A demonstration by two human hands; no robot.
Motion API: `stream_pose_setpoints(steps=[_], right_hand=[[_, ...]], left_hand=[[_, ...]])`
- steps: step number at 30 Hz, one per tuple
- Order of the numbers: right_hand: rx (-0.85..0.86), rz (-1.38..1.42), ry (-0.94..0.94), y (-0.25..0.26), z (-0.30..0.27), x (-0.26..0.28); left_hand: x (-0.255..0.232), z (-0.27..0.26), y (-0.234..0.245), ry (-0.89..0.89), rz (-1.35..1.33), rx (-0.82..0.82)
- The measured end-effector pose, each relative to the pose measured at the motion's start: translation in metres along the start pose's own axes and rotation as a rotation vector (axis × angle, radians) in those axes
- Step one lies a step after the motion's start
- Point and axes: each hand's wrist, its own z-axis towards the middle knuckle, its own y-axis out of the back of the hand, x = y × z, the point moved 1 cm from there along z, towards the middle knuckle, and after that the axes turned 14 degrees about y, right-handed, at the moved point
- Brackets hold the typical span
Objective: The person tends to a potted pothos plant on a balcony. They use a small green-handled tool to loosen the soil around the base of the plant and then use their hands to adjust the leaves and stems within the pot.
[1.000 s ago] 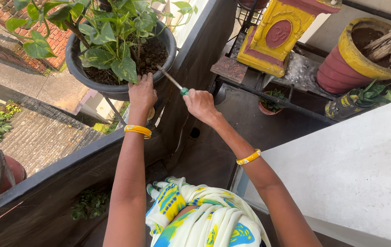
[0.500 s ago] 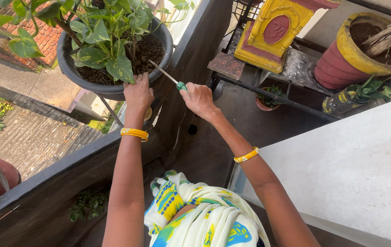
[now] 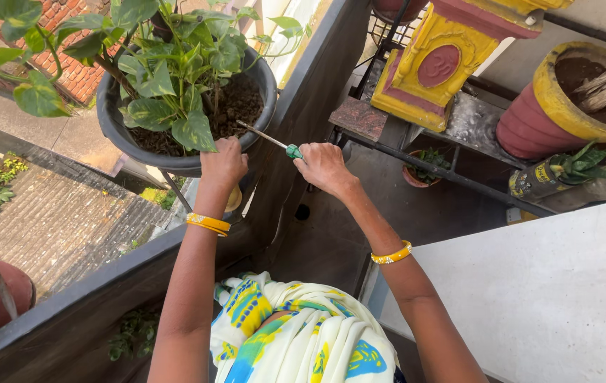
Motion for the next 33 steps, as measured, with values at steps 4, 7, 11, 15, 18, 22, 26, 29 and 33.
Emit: stream_pose_setpoints(steps=[4, 7, 11, 15, 18, 22, 26, 29, 33], right_hand=[[-0.026, -0.033, 0.043, 0.008, 0.016, -0.005], [-0.056, -0.051, 0.074, 0.013, 0.025, -0.013], [-0.069, -0.056, 0.126, 0.021, 0.058, -0.032], [-0.083, -0.1, 0.261, 0.026, 0.098, -0.061], [-0.072, -0.105, 0.348, 0.029, 0.126, -0.085], [-0.012, -0.164, 0.451, 0.034, 0.161, -0.114], [0.158, -0.249, 0.459, 0.029, 0.2, -0.127], [0.224, -0.316, 0.53, 0.016, 0.228, -0.126], [0.239, -0.33, 0.595, -0.005, 0.251, -0.126]], left_hand=[[-0.007, 0.007, -0.004, 0.032, 0.028, -0.024], [-0.013, 0.004, -0.009, 0.032, 0.034, -0.016], [-0.021, 0.011, -0.005, 0.091, 0.008, 0.036], [-0.03, 0.02, -0.006, 0.216, -0.058, 0.174], [-0.04, 0.026, -0.008, 0.475, -0.678, 0.013], [-0.057, 0.043, -0.02, 0.568, -1.073, -0.322], [-0.056, 0.055, -0.024, 0.645, -0.997, -0.349], [-0.055, 0.055, -0.018, 0.599, -0.905, -0.372], [-0.066, 0.06, -0.009, 0.488, -0.746, -0.336]])
